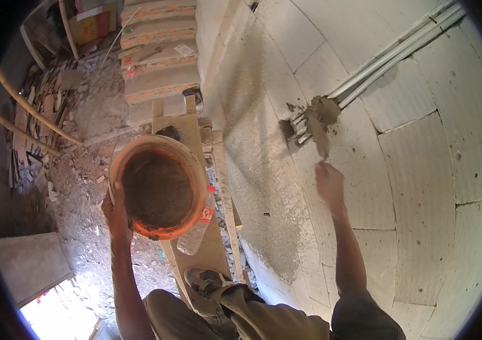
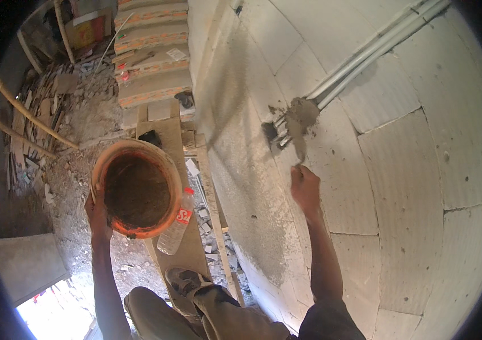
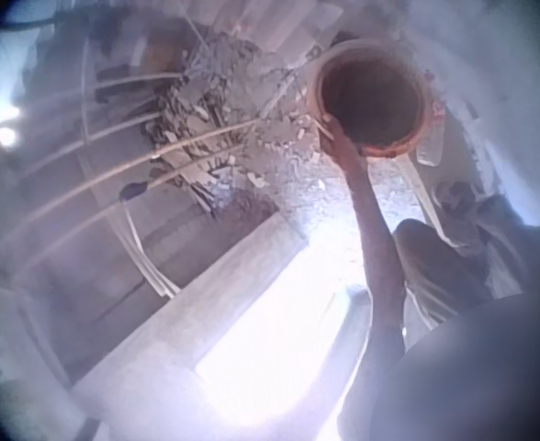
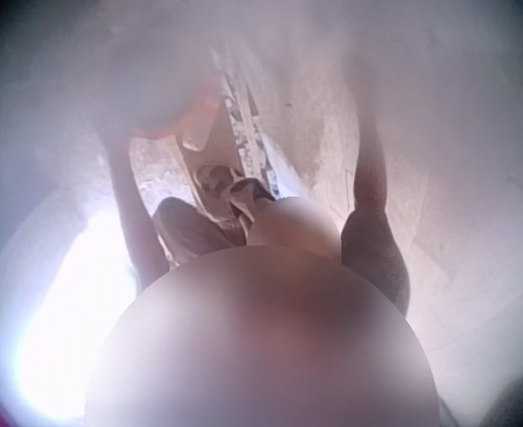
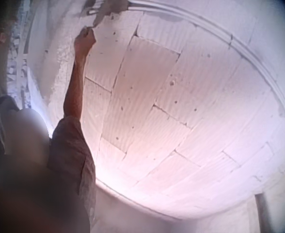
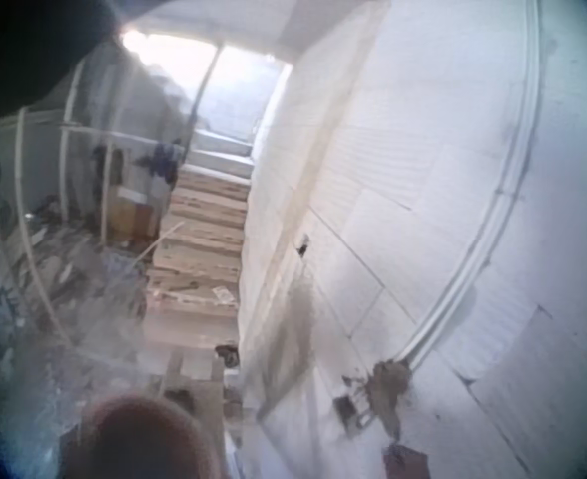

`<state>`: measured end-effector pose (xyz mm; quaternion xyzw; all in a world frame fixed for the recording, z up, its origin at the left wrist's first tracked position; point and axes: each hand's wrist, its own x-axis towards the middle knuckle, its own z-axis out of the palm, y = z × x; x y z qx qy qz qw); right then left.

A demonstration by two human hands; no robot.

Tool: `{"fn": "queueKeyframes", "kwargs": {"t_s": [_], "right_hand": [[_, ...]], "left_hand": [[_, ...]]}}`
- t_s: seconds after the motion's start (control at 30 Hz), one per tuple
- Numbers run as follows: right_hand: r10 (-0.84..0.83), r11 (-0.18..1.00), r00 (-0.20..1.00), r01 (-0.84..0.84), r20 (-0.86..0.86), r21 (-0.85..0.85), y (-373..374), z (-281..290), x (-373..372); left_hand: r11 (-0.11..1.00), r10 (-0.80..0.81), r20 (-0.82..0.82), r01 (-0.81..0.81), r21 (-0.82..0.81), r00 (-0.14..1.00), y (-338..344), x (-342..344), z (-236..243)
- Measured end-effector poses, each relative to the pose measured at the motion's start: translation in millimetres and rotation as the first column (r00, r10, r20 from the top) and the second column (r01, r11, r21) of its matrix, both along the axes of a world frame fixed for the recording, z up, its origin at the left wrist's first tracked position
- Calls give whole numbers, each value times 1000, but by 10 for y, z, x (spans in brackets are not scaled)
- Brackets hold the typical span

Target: The person applies plaster mixture from a bucket onto a wall joint using a trowel.

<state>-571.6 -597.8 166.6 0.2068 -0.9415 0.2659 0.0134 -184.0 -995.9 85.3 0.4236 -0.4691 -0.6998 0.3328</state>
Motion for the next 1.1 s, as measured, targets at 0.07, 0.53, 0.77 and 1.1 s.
{"fn": "queueKeyframes", "kwargs": {"t_s": [0.07,0.53,0.77,1.1], "right_hand": [[43,988,999,-42,-4,151,-129,-179,-260],[-147,974,972,175,186,-145,-215,538,-693],[-154,938,951,226,269,-264,22,862,-374],[13,975,953,56,304,-215,-101,1046,1010]], "left_hand": [[1000,-1,-16,1,1,1000,-14,16,-28],[1000,-1,-15,1,2,1000,-17,47,-8],[1000,-1,-23,1,14,1000,-20,68,-49],[987,96,264,-57,-152,960,53,-68,43]]}}
